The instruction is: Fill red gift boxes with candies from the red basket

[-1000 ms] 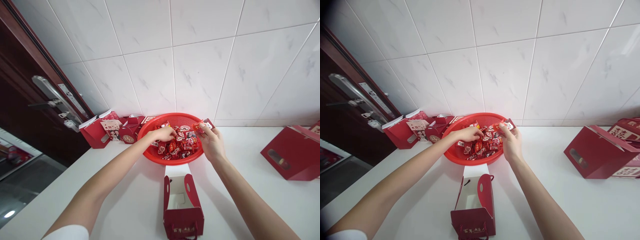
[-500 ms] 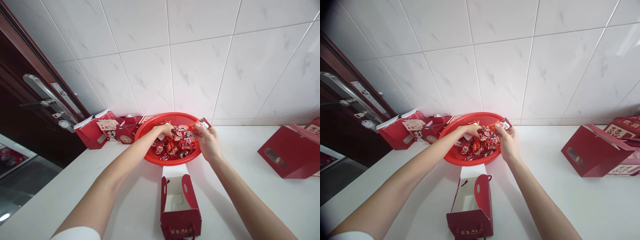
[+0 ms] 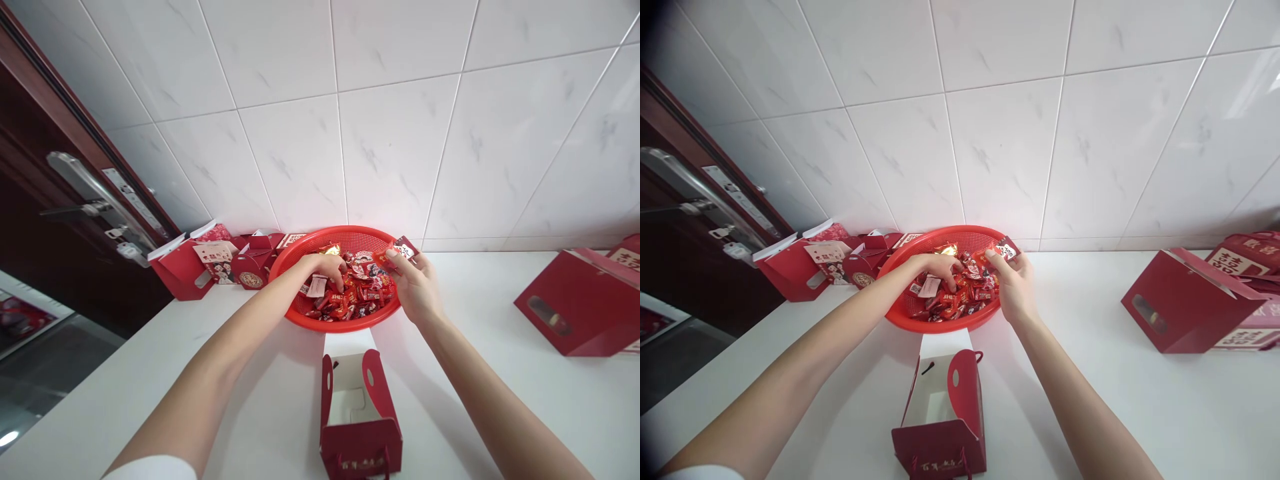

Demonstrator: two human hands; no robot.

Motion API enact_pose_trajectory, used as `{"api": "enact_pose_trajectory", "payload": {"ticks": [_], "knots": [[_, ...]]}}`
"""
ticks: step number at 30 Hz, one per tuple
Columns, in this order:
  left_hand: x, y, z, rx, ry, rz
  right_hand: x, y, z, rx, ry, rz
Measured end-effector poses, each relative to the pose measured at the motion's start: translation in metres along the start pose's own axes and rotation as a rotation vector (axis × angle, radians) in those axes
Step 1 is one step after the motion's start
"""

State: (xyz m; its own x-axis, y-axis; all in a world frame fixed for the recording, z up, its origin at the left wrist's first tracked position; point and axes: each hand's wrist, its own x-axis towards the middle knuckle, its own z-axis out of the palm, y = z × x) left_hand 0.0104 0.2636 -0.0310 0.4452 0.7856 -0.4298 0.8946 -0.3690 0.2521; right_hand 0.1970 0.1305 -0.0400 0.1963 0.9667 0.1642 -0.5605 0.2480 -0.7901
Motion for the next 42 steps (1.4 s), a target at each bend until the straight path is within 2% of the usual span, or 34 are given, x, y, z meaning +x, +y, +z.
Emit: {"api": "enact_pose_trajectory", "payload": {"ticks": [5,10,16,18,22,27,29,31,34,38,40,42], "knots": [[-0.008,-0.004,-0.007,-0.132,0.090,0.055,-0.001,-0.001,0.001,-0.004,-0.012,-0.007],[-0.007,-0.007,-0.007,-0.213,0.151,0.040,-0.001,-0.001,0.001,-0.007,-0.007,-0.010],[-0.003,-0.007,-0.006,-0.137,0.198,-0.025,-0.001,-0.002,0.001,-0.005,-0.006,-0.001],[-0.005,-0.002,-0.005,-0.095,0.199,-0.009,-0.001,-0.001,0.001,0.004,-0.007,-0.002],[-0.008,0.020,0.002,-0.054,0.228,0.135,0.000,-0.001,-0.001,0.003,-0.013,-0.006],[0.004,0.048,0.026,-0.001,0.184,0.461,0.000,-0.002,-0.001,-0.008,-0.008,-0.015],[0.009,0.053,0.033,0.051,0.172,0.499,-0.001,-0.003,-0.001,-0.002,0.007,-0.008],[0.012,0.053,0.035,0.106,0.197,0.472,-0.001,-0.003,0.000,0.007,0.015,-0.002],[0.008,0.049,0.027,0.161,0.183,0.360,-0.002,-0.004,0.001,0.009,0.011,0.004],[-0.003,0.033,0.007,0.187,0.093,0.056,-0.002,-0.003,0.001,0.004,0.011,0.013],[-0.005,0.021,0.000,0.195,0.145,-0.050,-0.001,-0.003,0.001,0.002,0.018,0.015],[-0.005,0.012,-0.002,0.196,0.220,-0.073,-0.001,-0.002,0.000,-0.002,0.017,0.012]]}}
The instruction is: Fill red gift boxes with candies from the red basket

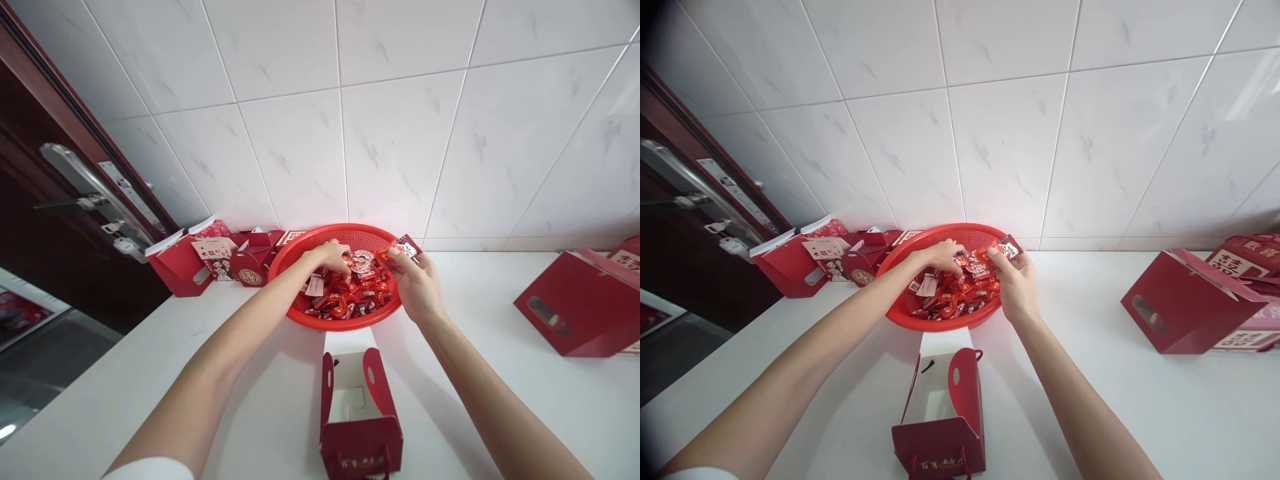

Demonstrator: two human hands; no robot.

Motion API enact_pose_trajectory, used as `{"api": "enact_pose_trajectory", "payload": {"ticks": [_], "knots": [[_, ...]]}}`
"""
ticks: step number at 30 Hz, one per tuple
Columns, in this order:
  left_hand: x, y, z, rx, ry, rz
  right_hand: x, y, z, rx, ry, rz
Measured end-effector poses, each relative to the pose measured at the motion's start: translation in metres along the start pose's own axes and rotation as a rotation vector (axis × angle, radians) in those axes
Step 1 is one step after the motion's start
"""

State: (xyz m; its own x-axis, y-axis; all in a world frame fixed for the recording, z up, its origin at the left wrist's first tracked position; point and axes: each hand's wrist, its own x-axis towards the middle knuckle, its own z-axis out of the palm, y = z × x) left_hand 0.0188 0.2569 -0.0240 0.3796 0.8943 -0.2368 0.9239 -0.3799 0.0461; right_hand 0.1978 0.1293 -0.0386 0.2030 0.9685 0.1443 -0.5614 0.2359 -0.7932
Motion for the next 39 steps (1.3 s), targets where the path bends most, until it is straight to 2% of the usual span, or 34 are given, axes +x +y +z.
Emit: {"api": "enact_pose_trajectory", "payload": {"ticks": [3,8,14,18,28,36,39], "knots": [[0.002,-0.004,0.002,-0.004,0.078,0.007,0.000,0.001,-0.001,-0.003,-0.002,-0.005],[-0.002,0.013,0.003,0.047,0.127,0.027,0.001,0.001,-0.002,-0.009,0.001,-0.001],[-0.005,0.038,0.013,0.140,0.064,0.143,0.001,0.001,-0.001,-0.015,0.010,0.006],[-0.003,0.046,0.022,0.160,0.011,0.120,0.001,0.002,-0.002,-0.016,-0.010,-0.008],[-0.004,0.044,0.019,0.044,-0.083,0.121,0.000,0.002,-0.001,-0.018,-0.004,-0.019],[-0.004,0.035,0.014,0.021,-0.058,0.115,0.000,0.001,0.000,0.010,0.010,-0.032],[-0.004,0.032,0.016,0.008,0.019,0.123,0.000,0.001,0.000,0.015,0.005,-0.029]]}}
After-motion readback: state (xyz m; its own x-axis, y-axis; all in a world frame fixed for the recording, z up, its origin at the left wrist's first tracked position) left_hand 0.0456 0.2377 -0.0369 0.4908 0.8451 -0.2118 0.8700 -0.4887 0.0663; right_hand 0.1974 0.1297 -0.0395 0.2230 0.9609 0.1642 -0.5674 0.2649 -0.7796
